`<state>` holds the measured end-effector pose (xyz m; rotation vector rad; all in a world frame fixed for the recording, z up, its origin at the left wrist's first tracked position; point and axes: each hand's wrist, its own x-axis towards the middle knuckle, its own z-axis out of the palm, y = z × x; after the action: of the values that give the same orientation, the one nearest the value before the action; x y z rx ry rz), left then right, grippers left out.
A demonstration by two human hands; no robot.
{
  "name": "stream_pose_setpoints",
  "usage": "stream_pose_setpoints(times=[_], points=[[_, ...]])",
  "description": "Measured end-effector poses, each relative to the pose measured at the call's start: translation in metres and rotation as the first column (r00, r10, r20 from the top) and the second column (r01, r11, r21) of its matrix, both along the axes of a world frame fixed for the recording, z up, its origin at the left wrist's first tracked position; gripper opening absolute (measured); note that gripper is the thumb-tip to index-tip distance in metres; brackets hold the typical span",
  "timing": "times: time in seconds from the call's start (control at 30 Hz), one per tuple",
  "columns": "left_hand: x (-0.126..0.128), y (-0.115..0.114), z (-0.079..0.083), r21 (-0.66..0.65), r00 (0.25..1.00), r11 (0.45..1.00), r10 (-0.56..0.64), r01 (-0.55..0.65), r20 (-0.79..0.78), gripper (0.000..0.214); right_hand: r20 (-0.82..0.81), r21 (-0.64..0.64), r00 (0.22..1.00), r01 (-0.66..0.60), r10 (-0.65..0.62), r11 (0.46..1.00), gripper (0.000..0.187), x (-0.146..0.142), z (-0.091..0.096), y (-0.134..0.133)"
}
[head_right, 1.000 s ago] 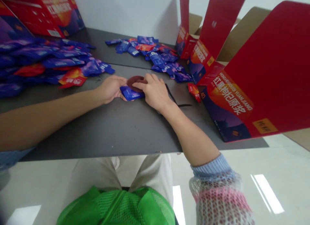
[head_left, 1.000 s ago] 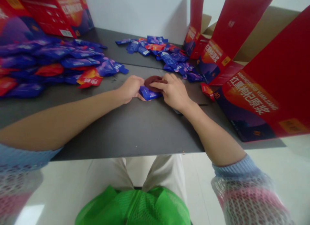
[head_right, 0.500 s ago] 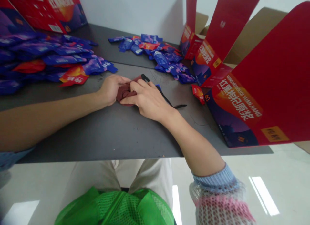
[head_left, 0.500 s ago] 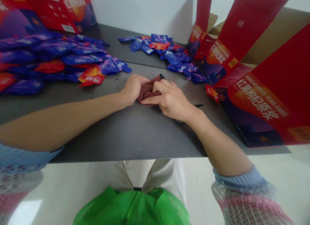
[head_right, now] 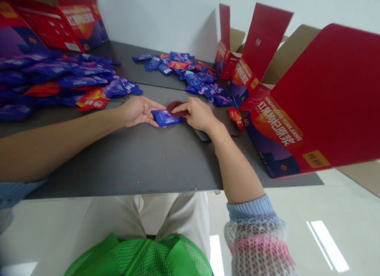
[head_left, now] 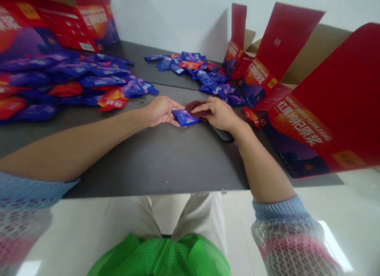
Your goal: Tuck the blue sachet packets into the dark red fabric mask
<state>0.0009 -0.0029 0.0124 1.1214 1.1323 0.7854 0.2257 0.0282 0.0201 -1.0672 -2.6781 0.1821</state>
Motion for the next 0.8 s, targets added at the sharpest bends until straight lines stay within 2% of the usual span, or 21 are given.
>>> stream_pose_setpoints(times=[0.1, 0.2, 0.33, 0.5, 0.6, 0.7, 0.8], points=[[-0.001, 0.001, -0.003, 0.012, 1.000, 1.000, -0.008, 0.008, 0.005, 0.048, 0.033, 0.022, 0.995, 0.096, -0.097, 0.995, 0.044, 0.011, -0.002, 0.006], [-0.001, 0.001, -0.004, -0.004, 0.999, 0.999, -0.048, 0.048, 0.005, 0.049, 0.060, 0.113, 0.980, 0.183, -0.191, 0.977, 0.042, 0.010, -0.003, 0.001], [-0.001, 0.002, -0.004, -0.037, 0.998, 0.999, -0.034, 0.036, 0.054, 0.040, 0.077, 0.202, 0.973, 0.198, -0.217, 0.959, 0.040, 0.001, -0.004, -0.011], [0.000, 0.000, -0.004, -0.022, 0.999, 1.000, 0.016, -0.015, 0.032, 0.039, 0.054, 0.175, 0.998, 0.023, -0.033, 0.984, 0.045, -0.017, 0.001, -0.028], [0.001, -0.001, -0.003, -0.026, 0.996, 0.999, -0.026, 0.029, 0.086, 0.040, 0.031, 0.137, 0.995, -0.097, 0.094, 0.986, 0.044, -0.028, 0.006, -0.038], [0.003, -0.001, -0.003, -0.069, 0.991, 0.997, -0.024, 0.033, 0.132, 0.039, -0.001, 0.077, 0.977, -0.213, 0.213, 0.974, 0.042, -0.031, 0.010, -0.042], [0.006, 0.000, -0.006, -0.073, 0.993, 0.996, 0.055, -0.048, 0.102, 0.038, -0.064, -0.015, 0.942, -0.331, 0.330, 0.943, 0.039, -0.026, 0.013, -0.039]])
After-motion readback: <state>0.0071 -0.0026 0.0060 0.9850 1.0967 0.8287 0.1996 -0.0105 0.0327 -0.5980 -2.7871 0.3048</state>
